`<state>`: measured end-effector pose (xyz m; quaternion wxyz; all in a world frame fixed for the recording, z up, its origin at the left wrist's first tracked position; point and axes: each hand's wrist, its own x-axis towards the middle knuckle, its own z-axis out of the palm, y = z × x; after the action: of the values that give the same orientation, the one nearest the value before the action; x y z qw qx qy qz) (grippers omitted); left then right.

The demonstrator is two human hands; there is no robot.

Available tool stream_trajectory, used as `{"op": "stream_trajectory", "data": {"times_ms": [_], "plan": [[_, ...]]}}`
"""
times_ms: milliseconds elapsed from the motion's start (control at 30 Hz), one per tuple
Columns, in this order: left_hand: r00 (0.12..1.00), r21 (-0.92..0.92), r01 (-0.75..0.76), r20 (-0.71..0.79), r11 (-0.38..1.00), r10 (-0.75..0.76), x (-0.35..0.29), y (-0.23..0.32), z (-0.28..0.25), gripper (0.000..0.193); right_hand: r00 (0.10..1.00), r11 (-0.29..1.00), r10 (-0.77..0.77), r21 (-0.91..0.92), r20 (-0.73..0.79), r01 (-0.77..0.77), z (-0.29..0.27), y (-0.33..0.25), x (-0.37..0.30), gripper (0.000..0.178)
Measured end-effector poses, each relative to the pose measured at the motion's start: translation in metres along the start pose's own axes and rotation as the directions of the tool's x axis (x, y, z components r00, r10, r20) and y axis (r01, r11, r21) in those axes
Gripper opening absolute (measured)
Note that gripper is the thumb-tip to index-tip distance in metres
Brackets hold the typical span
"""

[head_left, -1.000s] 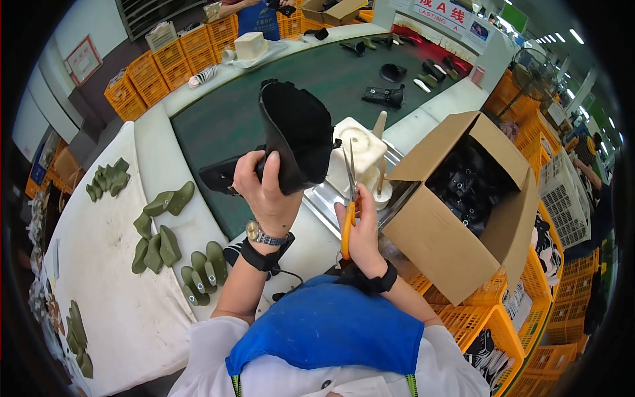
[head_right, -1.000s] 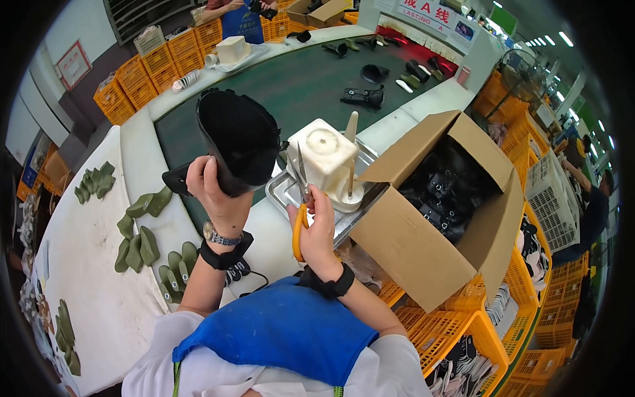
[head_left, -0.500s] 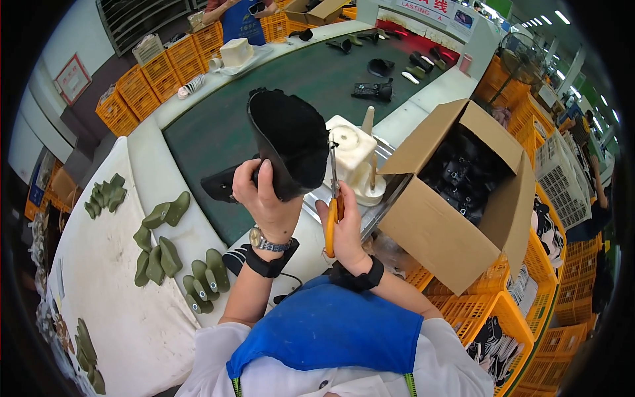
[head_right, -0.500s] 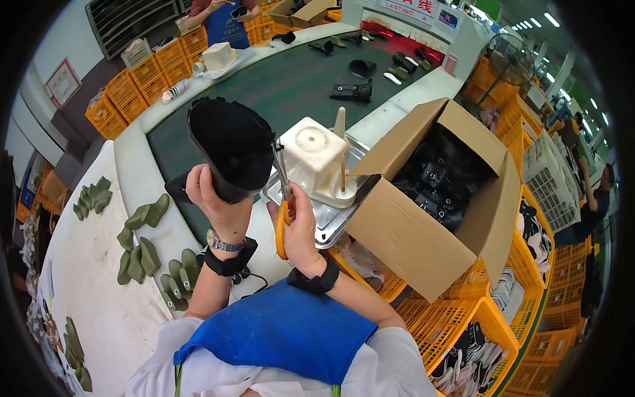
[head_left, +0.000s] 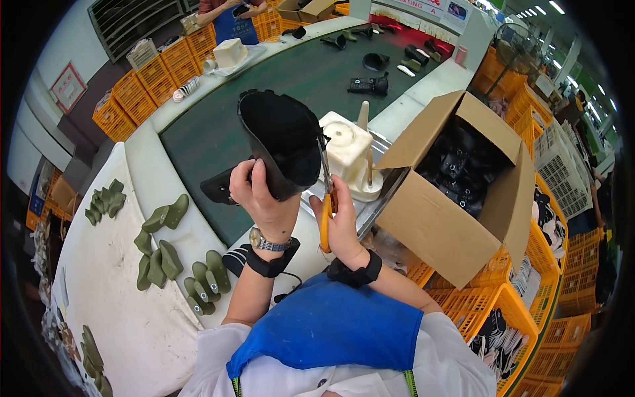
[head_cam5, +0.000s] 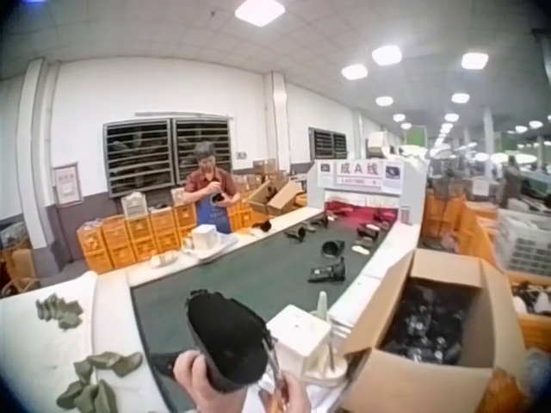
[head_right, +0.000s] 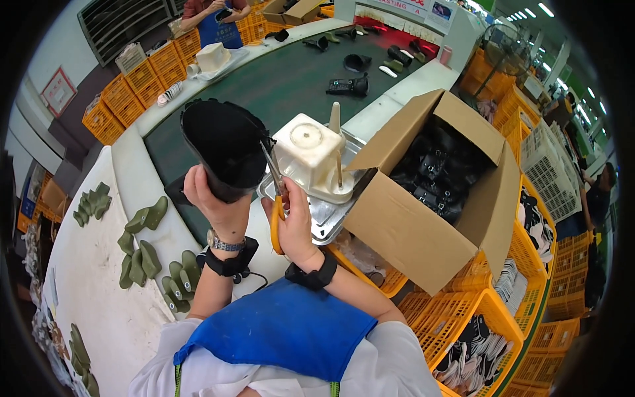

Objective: Trim and apply adhesive to shoe components in a factory assembly line setting.

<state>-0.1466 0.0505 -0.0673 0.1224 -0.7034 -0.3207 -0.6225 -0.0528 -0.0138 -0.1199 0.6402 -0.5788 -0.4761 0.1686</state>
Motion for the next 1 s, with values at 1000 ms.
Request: {"op": "stream_trajectory", "data": {"times_ms": [1000], "plan": [[0.919,0.03,0.33,0.218,0.944,-0.328,-0.003,-0.028,0.01,0.083,0.836,0.854,0.514,-0.021,0.192,-0.521,-0.189,-0.019,0.001,0.041]]}}
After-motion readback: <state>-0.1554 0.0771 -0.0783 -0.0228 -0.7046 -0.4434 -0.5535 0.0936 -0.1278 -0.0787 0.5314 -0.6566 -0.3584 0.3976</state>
